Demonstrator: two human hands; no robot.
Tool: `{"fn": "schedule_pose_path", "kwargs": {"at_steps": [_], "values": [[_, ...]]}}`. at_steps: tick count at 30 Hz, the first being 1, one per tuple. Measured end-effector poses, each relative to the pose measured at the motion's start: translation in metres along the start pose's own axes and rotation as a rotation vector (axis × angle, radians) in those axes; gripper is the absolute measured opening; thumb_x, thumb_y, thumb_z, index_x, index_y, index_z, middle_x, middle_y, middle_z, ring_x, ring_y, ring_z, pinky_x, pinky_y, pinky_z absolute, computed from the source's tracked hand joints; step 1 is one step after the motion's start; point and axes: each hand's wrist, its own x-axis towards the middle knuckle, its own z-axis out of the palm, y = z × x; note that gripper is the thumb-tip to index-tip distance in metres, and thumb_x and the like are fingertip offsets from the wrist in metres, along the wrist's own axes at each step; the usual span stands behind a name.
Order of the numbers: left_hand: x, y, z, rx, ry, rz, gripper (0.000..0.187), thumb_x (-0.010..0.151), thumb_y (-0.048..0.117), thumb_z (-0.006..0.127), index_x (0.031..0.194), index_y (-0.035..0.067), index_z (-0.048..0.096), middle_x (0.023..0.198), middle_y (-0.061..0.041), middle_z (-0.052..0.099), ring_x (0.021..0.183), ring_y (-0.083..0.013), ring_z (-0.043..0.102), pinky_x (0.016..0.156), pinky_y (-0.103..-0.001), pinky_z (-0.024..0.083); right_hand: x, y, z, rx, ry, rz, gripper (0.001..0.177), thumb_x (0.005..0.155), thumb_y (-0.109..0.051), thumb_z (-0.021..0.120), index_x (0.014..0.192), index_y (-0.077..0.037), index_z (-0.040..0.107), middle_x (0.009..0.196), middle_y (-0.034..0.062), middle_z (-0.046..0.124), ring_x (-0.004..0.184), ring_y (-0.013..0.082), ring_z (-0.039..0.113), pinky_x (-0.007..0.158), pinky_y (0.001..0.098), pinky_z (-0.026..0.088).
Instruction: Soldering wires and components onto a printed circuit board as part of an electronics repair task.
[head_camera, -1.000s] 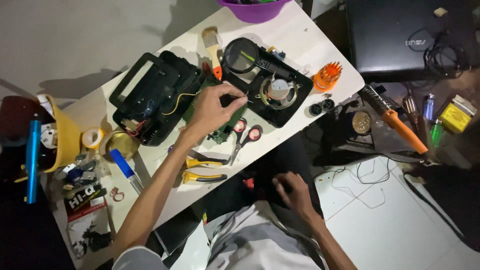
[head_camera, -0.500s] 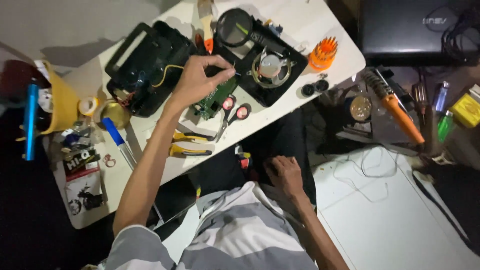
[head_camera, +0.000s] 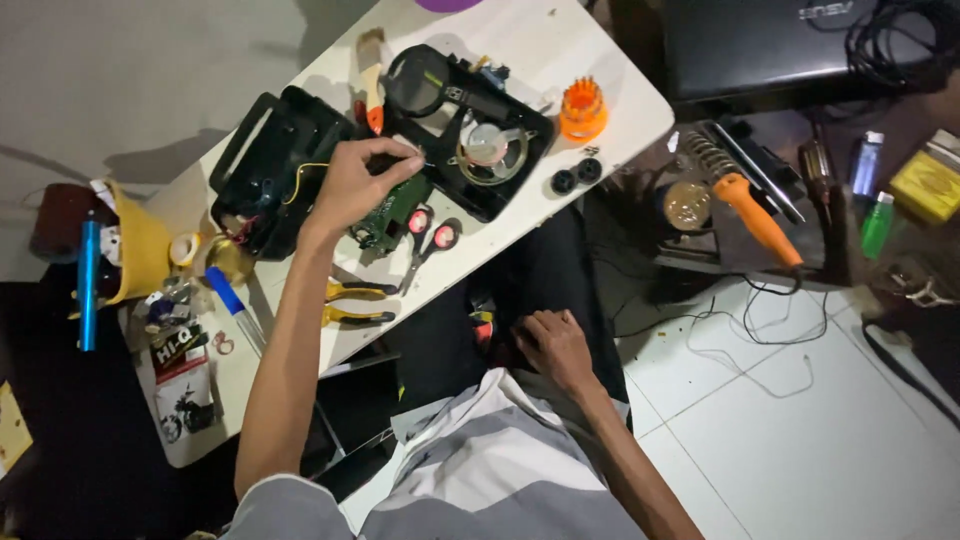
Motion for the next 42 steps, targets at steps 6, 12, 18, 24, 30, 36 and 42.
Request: {"fn": "schedule_pose_path", "kwargs": {"at_steps": [6,12,18,24,30,36,42], "values": [[0.0,0.0,0.0,0.008,-0.003,0.0,0.018,0.096,0.021,0.08,0.103,0.005,0.078,0.103,-0.012,0.077,0.106,-0.0171,0.065,0.1,-0.038,0.047,0.002,-0.005,-0.023,0.029,0.003,-0.007,0.018,0.087,-0.024,0.074,0.086,-0.016,0.057,0.077,0.0014,0.053,0.076,0.0216,0.058,0.075,0.0335,0.041],[-0.004,0.006,-0.001,0.028,0.007,-0.034,0.017,0.094,0.021,0.079,0.102,0.006,0.078,0.103,-0.013,0.077,0.105,-0.0194,0.066,0.099,-0.038,0.047,-0.002,-0.003,-0.026,0.037,0.036,0.0,0.012,0.088,-0.021,0.072,0.089,-0.016,0.061,0.077,0.0019,0.055,0.076,0.0213,0.06,0.074,0.0323,0.042],[-0.006,0.007,-0.005,0.031,0.012,-0.028,0.018,0.093,0.023,0.08,0.102,0.007,0.079,0.104,-0.012,0.077,0.107,-0.0207,0.067,0.1,-0.038,0.046,-0.006,-0.003,-0.031,0.143,0.098,0.031,0.008,0.091,-0.023,0.071,0.093,-0.018,0.065,0.078,0.0004,0.06,0.077,0.0201,0.063,0.076,0.0314,0.044],[-0.005,-0.009,-0.005,0.03,0.037,-0.026,0.019,0.09,0.024,0.083,0.102,0.01,0.08,0.105,-0.011,0.077,0.107,-0.0199,0.068,0.099,-0.036,0.047,-0.009,-0.001,-0.042,0.309,0.121,0.086,0.006,0.096,-0.023,0.069,0.1,-0.019,0.071,0.083,0.0003,0.068,0.081,0.0218,0.068,0.078,0.0322,0.046],[-0.008,-0.006,-0.004,0.014,0.026,-0.035,0.022,0.092,0.027,0.081,0.103,0.009,0.08,0.107,-0.013,0.076,0.11,-0.0248,0.067,0.101,-0.039,0.047,-0.01,-0.006,-0.035,0.206,0.131,0.066,0.006,0.093,-0.019,0.073,0.097,-0.015,0.071,0.081,0.0044,0.069,0.081,0.0238,0.07,0.077,0.0339,0.048],[-0.009,-0.012,-0.006,0.022,0.017,-0.004,0.025,0.093,0.029,0.08,0.104,0.006,0.079,0.104,-0.015,0.076,0.109,-0.0252,0.067,0.098,-0.04,0.047,-0.007,-0.015,-0.033,0.159,0.066,0.055,0.012,0.088,-0.017,0.075,0.098,-0.012,0.07,0.085,0.0072,0.07,0.087,0.0271,0.07,0.082,0.0365,0.048],[-0.012,-0.011,-0.008,-0.006,0.015,-0.003,0.024,0.094,0.029,0.08,0.103,0.007,0.079,0.103,-0.013,0.076,0.109,-0.0254,0.068,0.098,-0.04,0.047,-0.009,-0.016,-0.023,0.096,0.047,0.037,0.017,0.086,-0.02,0.077,0.093,-0.008,0.067,0.086,0.0105,0.069,0.091,0.0291,0.07,0.085,0.0387,0.049]]}}
